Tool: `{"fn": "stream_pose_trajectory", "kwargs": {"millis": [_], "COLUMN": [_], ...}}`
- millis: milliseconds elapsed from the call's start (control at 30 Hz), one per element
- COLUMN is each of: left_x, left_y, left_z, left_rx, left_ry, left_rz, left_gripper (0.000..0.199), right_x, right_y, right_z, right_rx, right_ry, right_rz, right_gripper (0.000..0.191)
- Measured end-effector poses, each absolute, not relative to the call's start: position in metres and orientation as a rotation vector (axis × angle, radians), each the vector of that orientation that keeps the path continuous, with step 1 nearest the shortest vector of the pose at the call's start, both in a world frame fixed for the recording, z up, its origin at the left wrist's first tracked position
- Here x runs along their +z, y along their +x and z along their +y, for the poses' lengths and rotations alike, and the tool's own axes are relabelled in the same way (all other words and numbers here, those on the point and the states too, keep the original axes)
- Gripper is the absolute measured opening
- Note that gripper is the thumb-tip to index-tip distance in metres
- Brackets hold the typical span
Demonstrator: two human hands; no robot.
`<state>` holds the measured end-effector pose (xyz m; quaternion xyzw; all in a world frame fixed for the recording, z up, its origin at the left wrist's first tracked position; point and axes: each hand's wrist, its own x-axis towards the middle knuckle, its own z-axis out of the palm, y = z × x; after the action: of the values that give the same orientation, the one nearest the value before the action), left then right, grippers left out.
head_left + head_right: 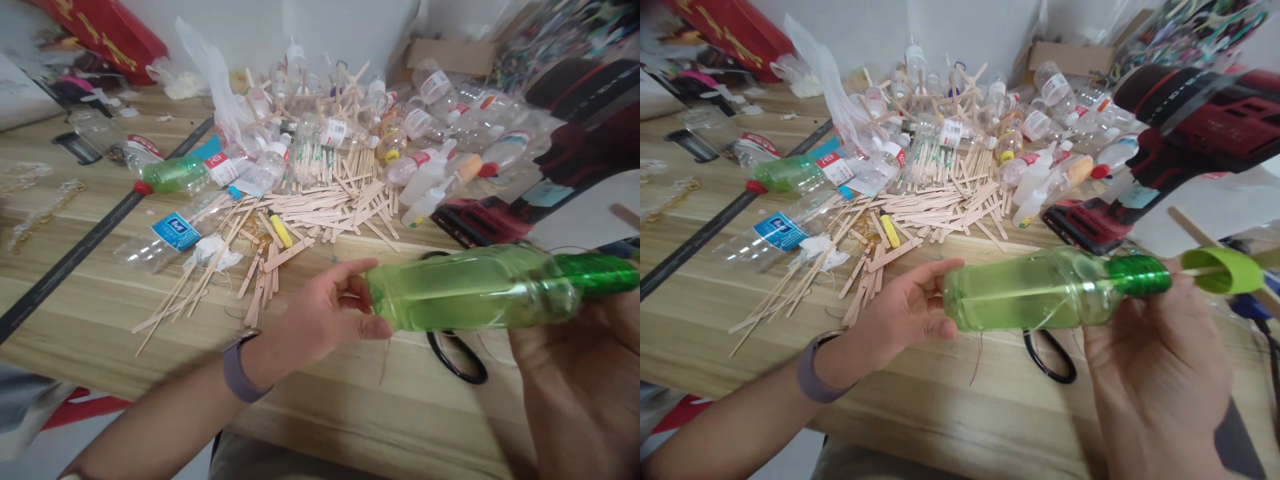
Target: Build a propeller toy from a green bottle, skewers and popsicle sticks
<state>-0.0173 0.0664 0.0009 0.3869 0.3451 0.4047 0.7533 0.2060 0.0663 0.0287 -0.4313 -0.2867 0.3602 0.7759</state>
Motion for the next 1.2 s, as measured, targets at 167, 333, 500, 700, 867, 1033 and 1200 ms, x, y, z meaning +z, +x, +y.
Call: {"fn": "stream_pose_trajectory", "kwargs": {"millis": [167,333,500,700,867,1033,1200], "left_x": [-0.002,-0.003,0.0,-0.001,0.002,0.002,0.001], "left_y": [-0.014,-0.012,-0.012,-0.012,-0.013,-0.012,-0.012], "left_z": [0.058,0.055,0.054,0.055,0.056,0.057,0.056], "left_rx": [1.008,0.901,0.929,0.936,0.922,0.919,0.906], "left_ry": [1.078,0.877,0.886,0.891,0.907,0.897,0.867], "left_rz": [0.779,0.629,0.675,0.685,0.744,0.745,0.73], "left_gripper": [0.065,0.064,0.064,0.065,0.065,0.066,0.065], "right_x": [0.036,0.031,0.029,0.024,0.026,0.032,0.03], "right_y": [0.199,0.199,0.202,0.21,0.203,0.194,0.195], "right_z": [0.07,0.068,0.063,0.065,0.062,0.059,0.057], "right_rx": [0.854,0.92,0.931,0.919,0.964,0.992,0.965], "right_ry": [-0.963,-0.884,-0.87,-0.863,-0.891,-0.902,-0.925], "right_rz": [-0.373,-0.472,-0.474,-0.507,-0.48,-0.413,-0.425], "right_gripper": [0.02,0.012,0.006,0.007,0.005,0.022,0.027]}}
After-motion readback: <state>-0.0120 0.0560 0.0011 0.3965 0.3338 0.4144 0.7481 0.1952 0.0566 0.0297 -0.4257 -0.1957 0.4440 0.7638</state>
